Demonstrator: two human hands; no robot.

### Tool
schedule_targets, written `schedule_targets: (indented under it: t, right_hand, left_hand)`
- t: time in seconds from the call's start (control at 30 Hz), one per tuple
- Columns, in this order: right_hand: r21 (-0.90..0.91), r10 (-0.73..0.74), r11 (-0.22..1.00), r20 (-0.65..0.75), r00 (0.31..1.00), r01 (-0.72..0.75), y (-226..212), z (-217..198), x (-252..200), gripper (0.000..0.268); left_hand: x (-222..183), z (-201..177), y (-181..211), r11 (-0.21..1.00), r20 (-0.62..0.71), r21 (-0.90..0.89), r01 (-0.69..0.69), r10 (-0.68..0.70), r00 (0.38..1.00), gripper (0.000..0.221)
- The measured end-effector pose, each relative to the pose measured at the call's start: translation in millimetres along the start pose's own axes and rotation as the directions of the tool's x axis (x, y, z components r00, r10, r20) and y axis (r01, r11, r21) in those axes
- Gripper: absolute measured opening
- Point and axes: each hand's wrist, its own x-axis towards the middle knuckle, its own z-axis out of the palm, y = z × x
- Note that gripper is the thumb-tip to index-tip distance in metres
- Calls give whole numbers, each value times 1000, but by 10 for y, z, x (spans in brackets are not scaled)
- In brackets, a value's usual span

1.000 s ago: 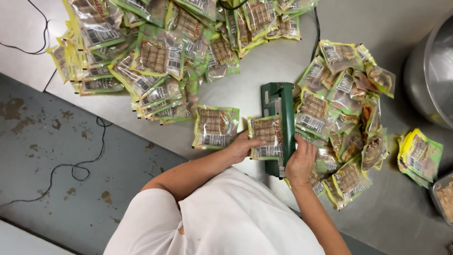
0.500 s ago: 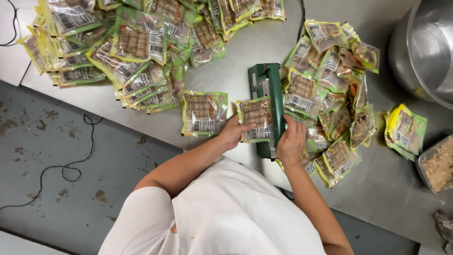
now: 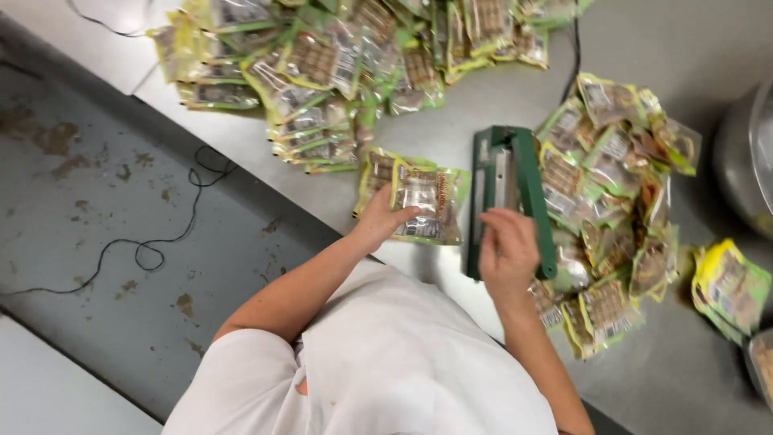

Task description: The person seals small plastic packets containing food items by placing the top edge of each packet under the arm of a heat sealing tool and pressing down, handling several packets sequentially on a stainless steel work surface.

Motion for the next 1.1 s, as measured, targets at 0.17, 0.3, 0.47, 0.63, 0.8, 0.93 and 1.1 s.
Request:
schedule_targets:
  t: [0.17,0.3,0.47,0.63,0.8,0.93,1.1]
  right_hand:
    - [162,393,876,305,867,-454,558,1099,-423,43]
    - [238,712,427,507,486,-873,762,1572,-562,64]
    - [309,720,189,602,345,-932,165,1467,-305,79]
    - [312,747,82,609,265,-947,395,1518,-641,72]
    - [455,714,162,559,422,-876,-134,1301,-27,42]
    - [598,549,342,500,670,-725,-179,1794,741,44]
    - [682,493,285,498,713,-673,-346,2257,1716,71]
  left_hand:
    - [-46,-476,261,708,-101,692,-141,289,952,90]
    - [-17,-656,153,853,-148,520,48,34,988,104]
    - [126,-653,156,929,-42,347,130,-123,992,119]
    - [306,-511,-95,866,116,500,27,-98,988,84]
    - [10,-725,729,856,179,495,-151,69,981,75]
    - [-65,-1279,1692,836,10,480,-264,296,955,63]
    - [285,-1792,2204,766,-198,598,-237,428,882,109]
